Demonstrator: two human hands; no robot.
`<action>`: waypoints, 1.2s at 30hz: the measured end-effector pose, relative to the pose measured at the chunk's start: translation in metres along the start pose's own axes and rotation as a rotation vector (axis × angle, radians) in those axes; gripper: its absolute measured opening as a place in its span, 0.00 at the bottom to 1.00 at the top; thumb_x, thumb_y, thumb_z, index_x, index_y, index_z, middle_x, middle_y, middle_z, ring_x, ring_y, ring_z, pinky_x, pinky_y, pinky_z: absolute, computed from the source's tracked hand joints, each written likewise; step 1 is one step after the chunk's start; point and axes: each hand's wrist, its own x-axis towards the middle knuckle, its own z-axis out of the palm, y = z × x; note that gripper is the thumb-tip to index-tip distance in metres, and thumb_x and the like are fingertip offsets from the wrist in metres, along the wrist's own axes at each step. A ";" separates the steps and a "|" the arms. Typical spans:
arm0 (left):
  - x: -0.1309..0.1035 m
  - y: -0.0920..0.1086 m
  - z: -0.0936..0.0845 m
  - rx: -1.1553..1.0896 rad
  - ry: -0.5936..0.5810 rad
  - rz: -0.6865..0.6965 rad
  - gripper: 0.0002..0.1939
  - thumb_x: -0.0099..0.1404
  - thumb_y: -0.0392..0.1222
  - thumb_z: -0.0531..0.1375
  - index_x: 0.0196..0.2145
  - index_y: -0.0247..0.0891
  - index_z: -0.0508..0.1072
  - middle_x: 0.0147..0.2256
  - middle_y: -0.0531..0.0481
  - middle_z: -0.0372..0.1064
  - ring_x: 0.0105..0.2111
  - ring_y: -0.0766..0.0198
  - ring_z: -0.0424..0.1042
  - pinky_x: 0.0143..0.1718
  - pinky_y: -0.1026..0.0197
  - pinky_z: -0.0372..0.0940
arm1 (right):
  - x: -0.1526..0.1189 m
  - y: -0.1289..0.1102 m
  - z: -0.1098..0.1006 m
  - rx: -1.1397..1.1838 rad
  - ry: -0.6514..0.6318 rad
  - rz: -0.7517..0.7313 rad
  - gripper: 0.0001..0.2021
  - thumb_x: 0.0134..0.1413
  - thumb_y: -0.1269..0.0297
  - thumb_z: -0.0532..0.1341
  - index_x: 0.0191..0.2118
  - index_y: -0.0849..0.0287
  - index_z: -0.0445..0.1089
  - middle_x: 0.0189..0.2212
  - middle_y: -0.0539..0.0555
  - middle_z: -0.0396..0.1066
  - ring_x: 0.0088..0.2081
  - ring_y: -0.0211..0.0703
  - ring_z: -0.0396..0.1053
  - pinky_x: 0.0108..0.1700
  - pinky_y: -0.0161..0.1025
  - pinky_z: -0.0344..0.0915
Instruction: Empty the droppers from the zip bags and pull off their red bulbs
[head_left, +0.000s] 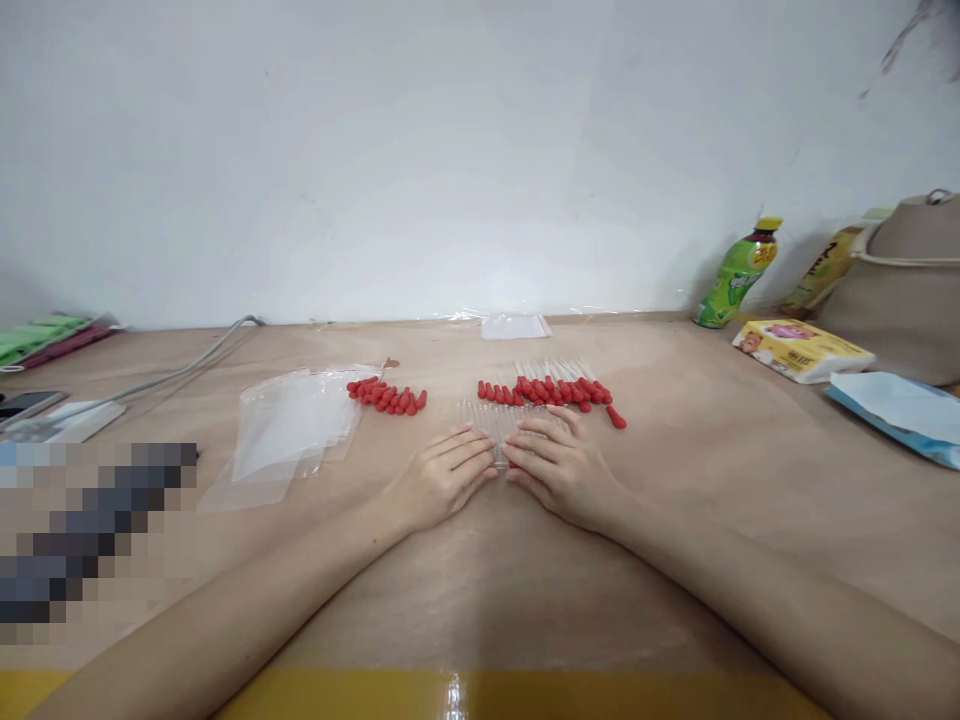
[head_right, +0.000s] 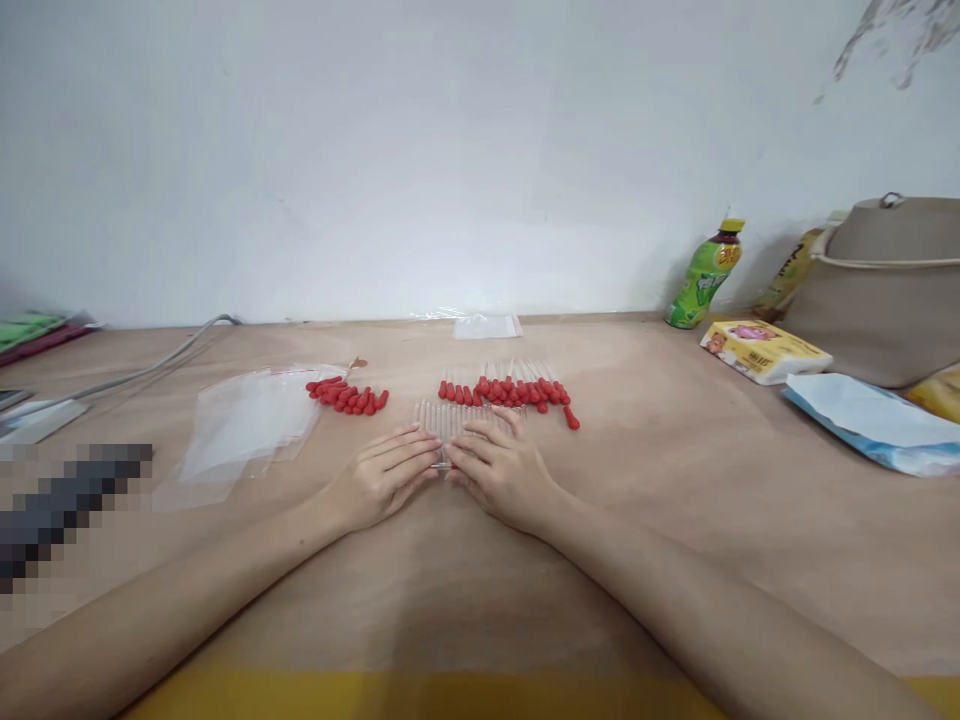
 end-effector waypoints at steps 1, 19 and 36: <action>0.000 0.001 0.000 -0.002 -0.004 0.005 0.09 0.63 0.36 0.54 0.40 0.35 0.70 0.42 0.45 0.72 0.45 0.62 0.70 0.51 0.54 0.64 | 0.000 0.000 0.001 0.001 0.007 -0.019 0.08 0.54 0.67 0.57 0.40 0.55 0.70 0.36 0.51 0.74 0.42 0.43 0.68 0.54 0.52 0.55; 0.003 0.005 -0.002 -0.125 0.042 0.094 0.07 0.61 0.31 0.55 0.38 0.31 0.69 0.42 0.41 0.72 0.50 0.58 0.65 0.54 0.51 0.62 | -0.003 0.006 -0.007 -0.020 0.065 -0.277 0.08 0.54 0.71 0.58 0.39 0.65 0.71 0.38 0.56 0.74 0.43 0.42 0.71 0.52 0.41 0.66; 0.002 0.006 -0.007 -0.222 0.057 0.080 0.09 0.60 0.29 0.55 0.39 0.32 0.67 0.40 0.41 0.73 0.48 0.57 0.68 0.52 0.50 0.64 | -0.004 0.012 -0.024 -0.108 0.040 -0.487 0.14 0.54 0.79 0.49 0.42 0.74 0.69 0.38 0.63 0.73 0.46 0.49 0.68 0.52 0.46 0.66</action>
